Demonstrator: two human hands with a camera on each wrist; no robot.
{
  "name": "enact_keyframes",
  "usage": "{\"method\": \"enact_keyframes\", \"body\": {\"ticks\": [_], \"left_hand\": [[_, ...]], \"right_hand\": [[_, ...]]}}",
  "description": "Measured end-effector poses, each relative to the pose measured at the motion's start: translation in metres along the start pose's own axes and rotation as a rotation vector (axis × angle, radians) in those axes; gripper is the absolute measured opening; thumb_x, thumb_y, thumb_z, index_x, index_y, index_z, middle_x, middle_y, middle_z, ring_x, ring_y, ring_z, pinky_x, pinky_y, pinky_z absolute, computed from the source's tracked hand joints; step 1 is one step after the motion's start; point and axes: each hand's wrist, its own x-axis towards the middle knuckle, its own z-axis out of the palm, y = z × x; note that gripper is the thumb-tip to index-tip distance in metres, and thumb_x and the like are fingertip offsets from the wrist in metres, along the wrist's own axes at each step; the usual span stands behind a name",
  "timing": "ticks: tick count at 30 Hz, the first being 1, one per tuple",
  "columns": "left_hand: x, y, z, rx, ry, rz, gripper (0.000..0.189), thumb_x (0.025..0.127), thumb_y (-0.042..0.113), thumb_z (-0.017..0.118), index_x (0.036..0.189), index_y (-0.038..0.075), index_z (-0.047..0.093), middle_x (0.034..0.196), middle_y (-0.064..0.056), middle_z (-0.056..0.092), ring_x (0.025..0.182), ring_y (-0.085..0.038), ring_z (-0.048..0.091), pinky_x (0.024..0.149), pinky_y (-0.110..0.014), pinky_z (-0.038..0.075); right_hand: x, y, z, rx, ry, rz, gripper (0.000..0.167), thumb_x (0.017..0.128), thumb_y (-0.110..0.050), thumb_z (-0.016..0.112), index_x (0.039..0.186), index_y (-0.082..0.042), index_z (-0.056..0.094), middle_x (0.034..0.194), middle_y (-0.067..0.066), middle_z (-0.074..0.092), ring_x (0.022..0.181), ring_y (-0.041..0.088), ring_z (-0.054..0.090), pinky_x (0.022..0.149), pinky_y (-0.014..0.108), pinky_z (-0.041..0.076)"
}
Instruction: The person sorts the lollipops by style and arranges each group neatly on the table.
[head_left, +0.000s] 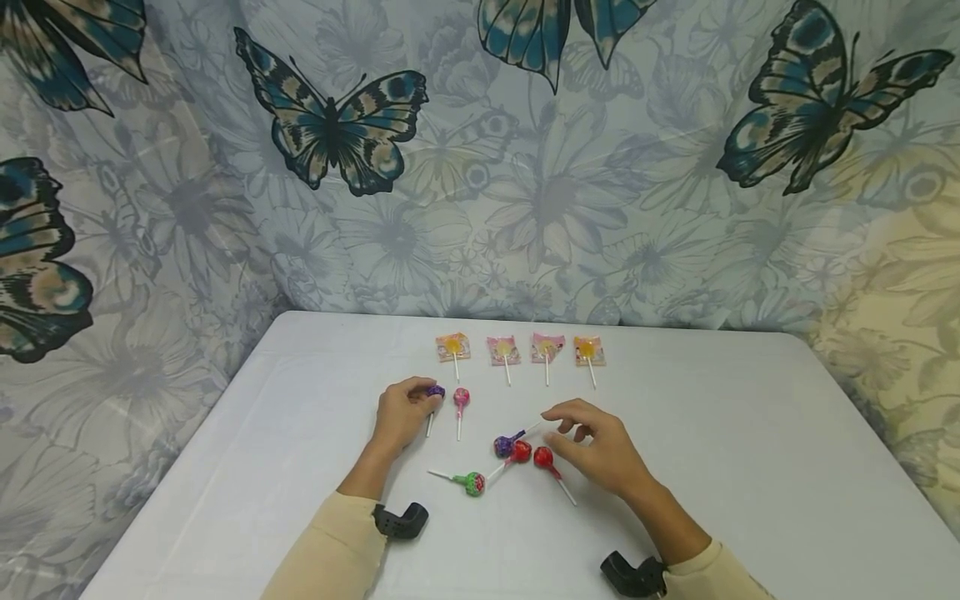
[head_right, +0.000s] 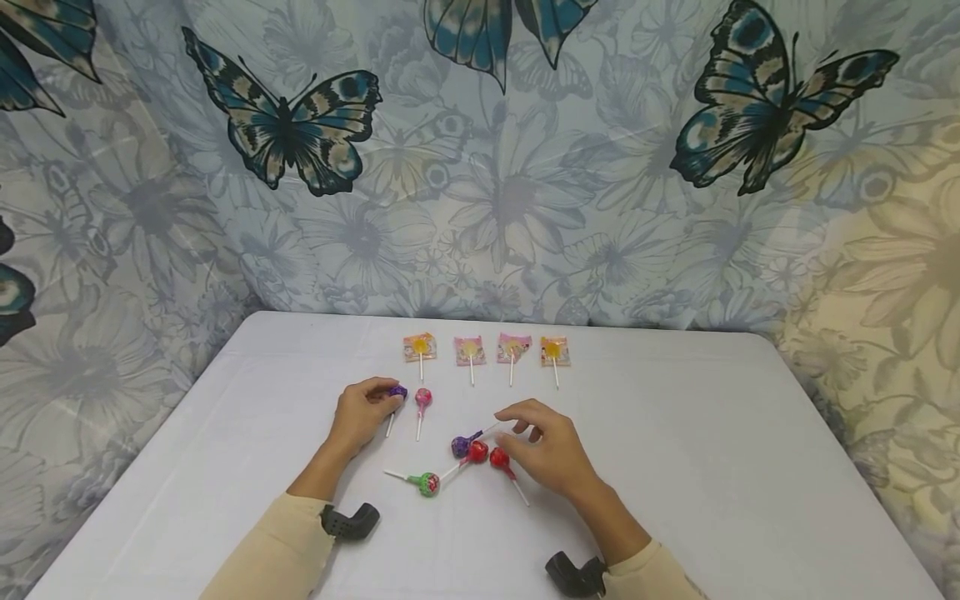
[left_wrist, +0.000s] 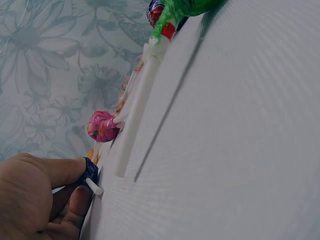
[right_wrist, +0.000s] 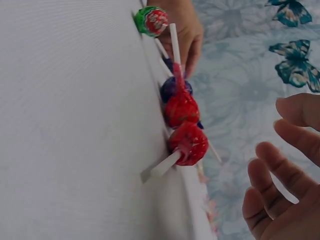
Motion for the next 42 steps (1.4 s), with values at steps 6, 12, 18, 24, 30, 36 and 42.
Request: {"method": "enact_keyframes", "body": {"ticks": [6, 12, 18, 24, 30, 36, 42], "left_hand": [[0.000, 0.001, -0.001, 0.000, 0.002, 0.011, 0.024, 0.082, 0.006, 0.076, 0.106, 0.003, 0.072, 0.081, -0.001, 0.065, 0.073, -0.015, 0.059, 0.064, -0.026, 0.050], [0.001, 0.000, -0.001, 0.003, -0.006, -0.002, 0.025, 0.082, 0.007, 0.076, 0.106, 0.004, 0.072, 0.080, -0.001, 0.064, 0.072, -0.015, 0.058, 0.063, -0.026, 0.050], [0.001, -0.001, 0.001, 0.015, -0.009, 0.009, 0.026, 0.082, 0.007, 0.076, 0.107, 0.004, 0.072, 0.079, 0.000, 0.064, 0.071, -0.015, 0.057, 0.063, -0.026, 0.049], [0.000, 0.001, 0.000, 0.018, -0.001, 0.014, 0.025, 0.082, 0.006, 0.076, 0.106, 0.004, 0.072, 0.080, 0.000, 0.065, 0.073, -0.015, 0.058, 0.065, -0.026, 0.050], [-0.001, 0.002, -0.001, 0.023, -0.005, 0.010, 0.026, 0.083, 0.006, 0.075, 0.108, 0.003, 0.071, 0.080, 0.000, 0.064, 0.073, -0.015, 0.057, 0.066, -0.028, 0.050], [-0.001, 0.002, -0.001, 0.024, -0.003, 0.004, 0.026, 0.082, 0.006, 0.075, 0.108, 0.003, 0.071, 0.081, -0.001, 0.065, 0.073, -0.015, 0.058, 0.066, -0.027, 0.050], [-0.001, 0.001, 0.000, 0.022, 0.002, 0.013, 0.026, 0.082, 0.006, 0.076, 0.107, 0.003, 0.071, 0.079, -0.001, 0.064, 0.071, -0.015, 0.057, 0.064, -0.026, 0.049]], "right_hand": [[-0.003, 0.006, 0.003, 0.008, -0.007, -0.028, 0.025, 0.082, -0.004, 0.076, 0.106, -0.008, 0.072, 0.101, 0.002, 0.068, 0.082, 0.018, 0.057, 0.066, 0.032, 0.050], [-0.005, 0.012, 0.004, 0.018, -0.030, -0.007, 0.024, 0.083, -0.006, 0.075, 0.106, -0.008, 0.072, 0.102, 0.003, 0.068, 0.084, 0.019, 0.057, 0.068, 0.032, 0.051], [-0.009, 0.017, 0.006, 0.026, -0.091, 0.051, 0.024, 0.085, -0.013, 0.076, 0.108, -0.013, 0.072, 0.102, -0.001, 0.067, 0.086, 0.020, 0.057, 0.071, 0.032, 0.050], [-0.010, 0.020, 0.009, 0.044, -0.155, 0.047, 0.026, 0.082, -0.006, 0.076, 0.106, -0.015, 0.072, 0.095, -0.006, 0.066, 0.080, 0.017, 0.057, 0.066, 0.029, 0.048], [-0.013, 0.024, 0.014, -0.027, -0.186, 0.068, 0.030, 0.081, -0.004, 0.076, 0.105, -0.021, 0.072, 0.092, -0.013, 0.064, 0.078, 0.013, 0.054, 0.066, 0.027, 0.047], [-0.015, 0.025, 0.015, -0.057, -0.196, 0.062, 0.030, 0.080, -0.005, 0.077, 0.105, -0.021, 0.072, 0.094, -0.014, 0.064, 0.079, 0.014, 0.055, 0.067, 0.027, 0.047], [-0.015, 0.025, 0.015, -0.067, -0.209, 0.069, 0.029, 0.080, -0.007, 0.079, 0.103, -0.023, 0.072, 0.095, -0.016, 0.064, 0.083, 0.012, 0.056, 0.071, 0.028, 0.049]]}}
